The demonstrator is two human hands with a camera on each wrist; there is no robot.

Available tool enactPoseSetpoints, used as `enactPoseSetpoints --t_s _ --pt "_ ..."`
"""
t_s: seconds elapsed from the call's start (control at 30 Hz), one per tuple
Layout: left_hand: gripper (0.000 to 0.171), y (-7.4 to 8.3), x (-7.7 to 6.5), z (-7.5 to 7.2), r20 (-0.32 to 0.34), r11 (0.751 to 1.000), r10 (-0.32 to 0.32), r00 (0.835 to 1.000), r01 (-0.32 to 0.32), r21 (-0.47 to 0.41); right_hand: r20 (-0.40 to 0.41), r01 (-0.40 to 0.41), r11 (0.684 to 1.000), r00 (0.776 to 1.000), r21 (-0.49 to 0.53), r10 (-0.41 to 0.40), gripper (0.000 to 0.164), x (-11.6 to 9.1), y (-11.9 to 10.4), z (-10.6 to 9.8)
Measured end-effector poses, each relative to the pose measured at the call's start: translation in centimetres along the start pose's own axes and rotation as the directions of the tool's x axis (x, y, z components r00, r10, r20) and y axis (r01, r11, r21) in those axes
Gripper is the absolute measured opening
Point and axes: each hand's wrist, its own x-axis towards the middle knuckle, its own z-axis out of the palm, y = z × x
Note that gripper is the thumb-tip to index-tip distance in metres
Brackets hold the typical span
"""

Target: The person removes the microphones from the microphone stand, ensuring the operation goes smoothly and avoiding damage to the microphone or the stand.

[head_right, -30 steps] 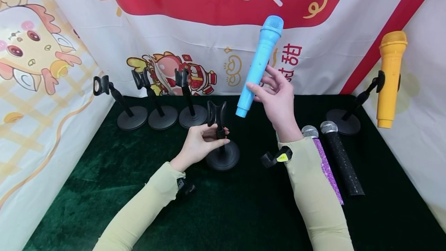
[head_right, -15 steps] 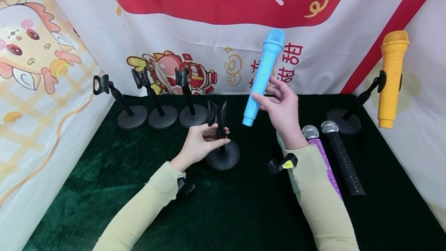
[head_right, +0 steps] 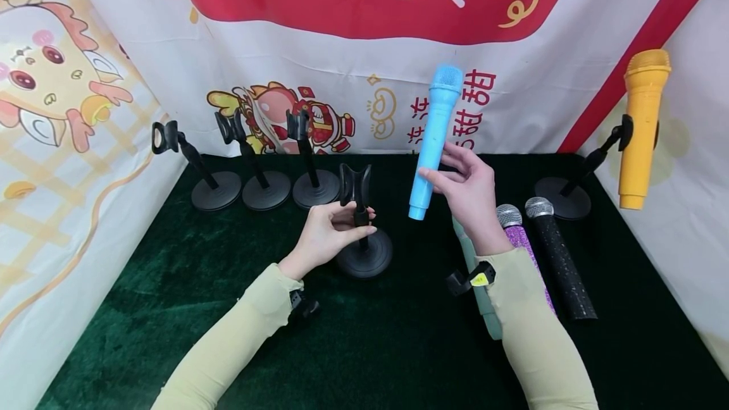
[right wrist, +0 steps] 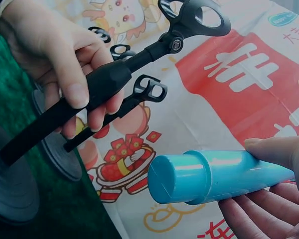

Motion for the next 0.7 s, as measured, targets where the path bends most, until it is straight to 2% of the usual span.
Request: enactPoseSetpoints --t_s 0.13,0.3,0.53,0.7 --pt "0.024 0.0 0.0 0.0 0.001 1.0 0.003 1.0 -0.003 0.004 0.006 -0.02 1.0 1.0 -0.01 0.02 0.062 -0.5 0.3 -0.4" --pt "0.024 0.0 0.0 0.0 0.003 1.0 -0.007 1.0 0.007 0.007 0.015 -0.004 0.999 1.0 -0.034 0.005 0.059 -1.0 0.9 -0.9" --pt "0.024 0.0 0.1 0.0 0.005 1.0 -0.015 1.0 0.015 0.007 0.057 -0.004 0.991 0.998 -0.137 0.012 0.058 -1.8 1.8 -1.6" --pt "0.024 0.1 0.1 -0.1 0.006 1.0 -0.015 1.0 0.015 0.008 0.083 -0.042 0.977 0.995 -0.208 0.06 0.062 -2.7 2.3 -2.1"
